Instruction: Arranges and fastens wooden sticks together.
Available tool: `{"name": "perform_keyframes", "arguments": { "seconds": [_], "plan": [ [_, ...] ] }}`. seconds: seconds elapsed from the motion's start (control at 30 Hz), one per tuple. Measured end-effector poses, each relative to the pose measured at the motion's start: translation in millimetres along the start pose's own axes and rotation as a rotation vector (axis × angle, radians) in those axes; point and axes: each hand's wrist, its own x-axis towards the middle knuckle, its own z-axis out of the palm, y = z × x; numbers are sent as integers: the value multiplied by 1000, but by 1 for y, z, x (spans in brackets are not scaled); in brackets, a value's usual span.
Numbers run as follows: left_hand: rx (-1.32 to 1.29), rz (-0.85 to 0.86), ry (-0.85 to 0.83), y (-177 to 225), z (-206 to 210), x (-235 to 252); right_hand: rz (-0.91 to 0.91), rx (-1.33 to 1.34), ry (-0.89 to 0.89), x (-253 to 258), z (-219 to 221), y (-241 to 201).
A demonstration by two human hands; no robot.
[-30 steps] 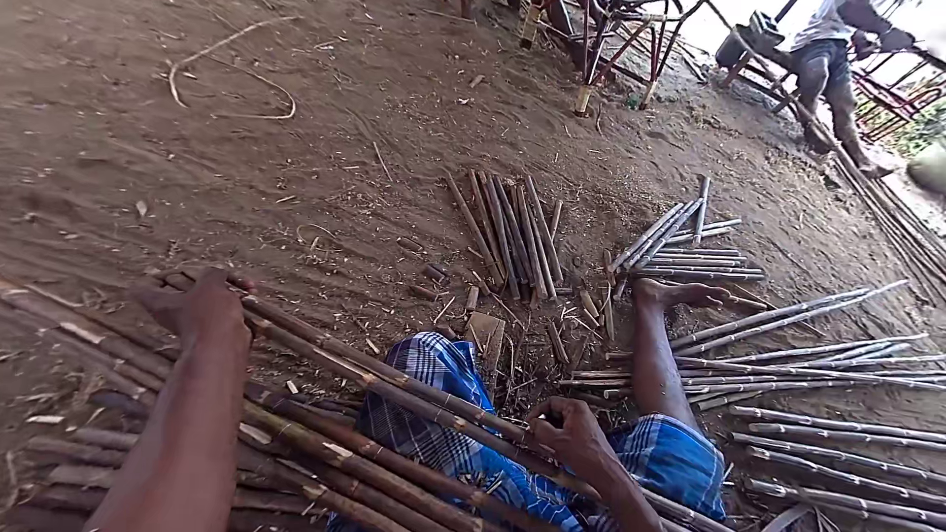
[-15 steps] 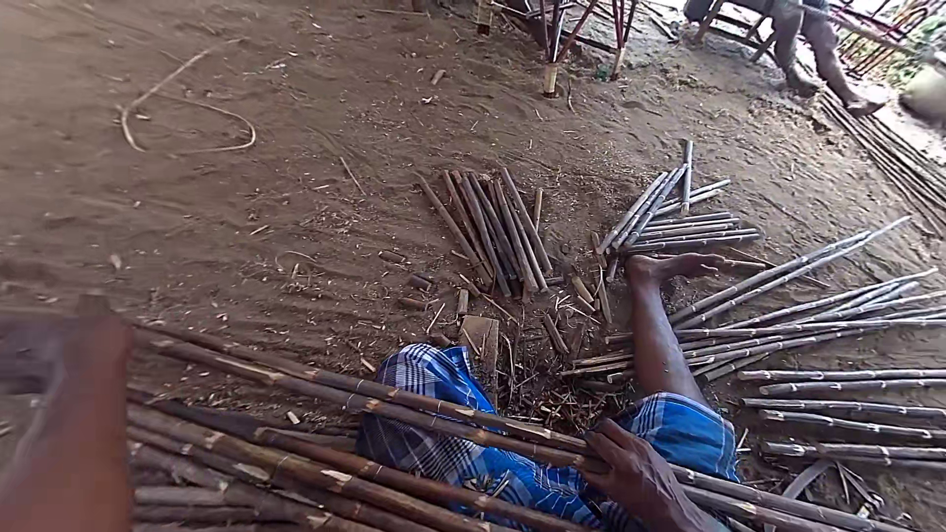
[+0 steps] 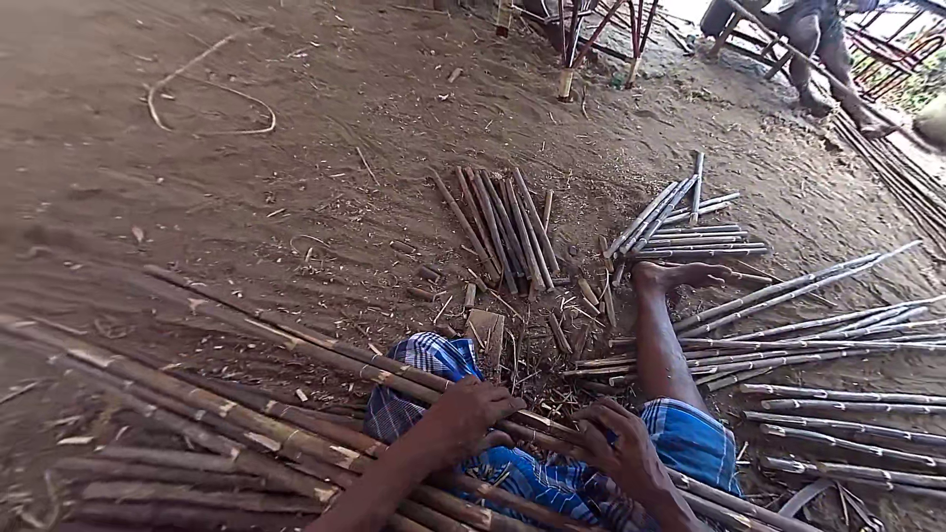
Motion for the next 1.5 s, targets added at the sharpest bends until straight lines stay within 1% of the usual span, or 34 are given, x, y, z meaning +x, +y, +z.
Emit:
{"name": "perform_keyframes", "arguments": {
  "seconds": [0.03, 0.13, 0.23, 0.43, 0.47, 0.5, 0.53, 0.6, 0.63, 0.67, 0.73, 0.77, 0.83, 0.9, 0.93, 1.03, 1.1, 1.17, 1.23, 1.33, 1.43, 1.5],
  "plan": [
    [-5, 0, 5, -2, 0, -2, -22, 53, 27, 8, 6, -8],
    [-42, -24, -12, -3, 0, -2, -84, 179, -2, 22, 27, -21],
    [-64, -51, -45, 0, -3, -2, -118, 132, -16, 27, 38, -20],
    [-80, -38, -32, 0, -2, -1, -179, 11, -46, 28, 41, -20],
    [-82, -35, -33, 0, -2, 0, -150, 36, -46, 29, 39, -21],
    [-84, -33, -36, 1, -2, 1, -80, 87, -58, 31, 36, -23],
    [-84, -31, -40, 1, -2, 2, 37, 146, -90, 35, 31, -25],
    [-77, -28, -43, 1, -1, 1, 326, 248, -218, 49, 21, -27],
    [-74, -23, -42, 0, 0, 1, 434, 286, -283, 55, 17, -26],
    [-70, -18, -39, 0, 0, 1, 503, 319, -335, 61, 15, -24],
    [-48, -11, -34, -1, 1, 2, 571, 415, -376, 67, 14, -17],
    [-33, -9, -26, -3, 1, 1, 592, 476, -368, 68, 15, -15],
    [-8, -1, 3, -7, 1, -1, 613, 573, -298, 65, 13, -9],
    [-2, 5, 41, -16, 0, -5, 564, 627, -193, 49, -3, -3],
    [-8, -7, 54, -23, -2, -11, 503, 600, -148, 37, -15, 3],
    [-26, -78, 71, -49, -17, -37, 283, 372, -64, -12, -48, 31],
    [-40, -108, 80, -63, -22, -48, 195, 295, -7, -41, -56, 47],
    [-49, -111, 67, -64, -23, -49, 136, 284, -4, -56, -57, 52],
    [-54, -103, 67, -64, -23, -45, 107, 295, -16, -62, -62, 54],
    [-71, -83, 102, -70, -25, -48, 155, 285, 32, -77, -80, 65],
    [-105, -84, 90, -80, -38, -57, 138, 237, 54, -94, -96, 76],
    [-127, -97, 74, -87, -48, -64, 126, 226, 44, -99, -98, 74]
  ]
}}
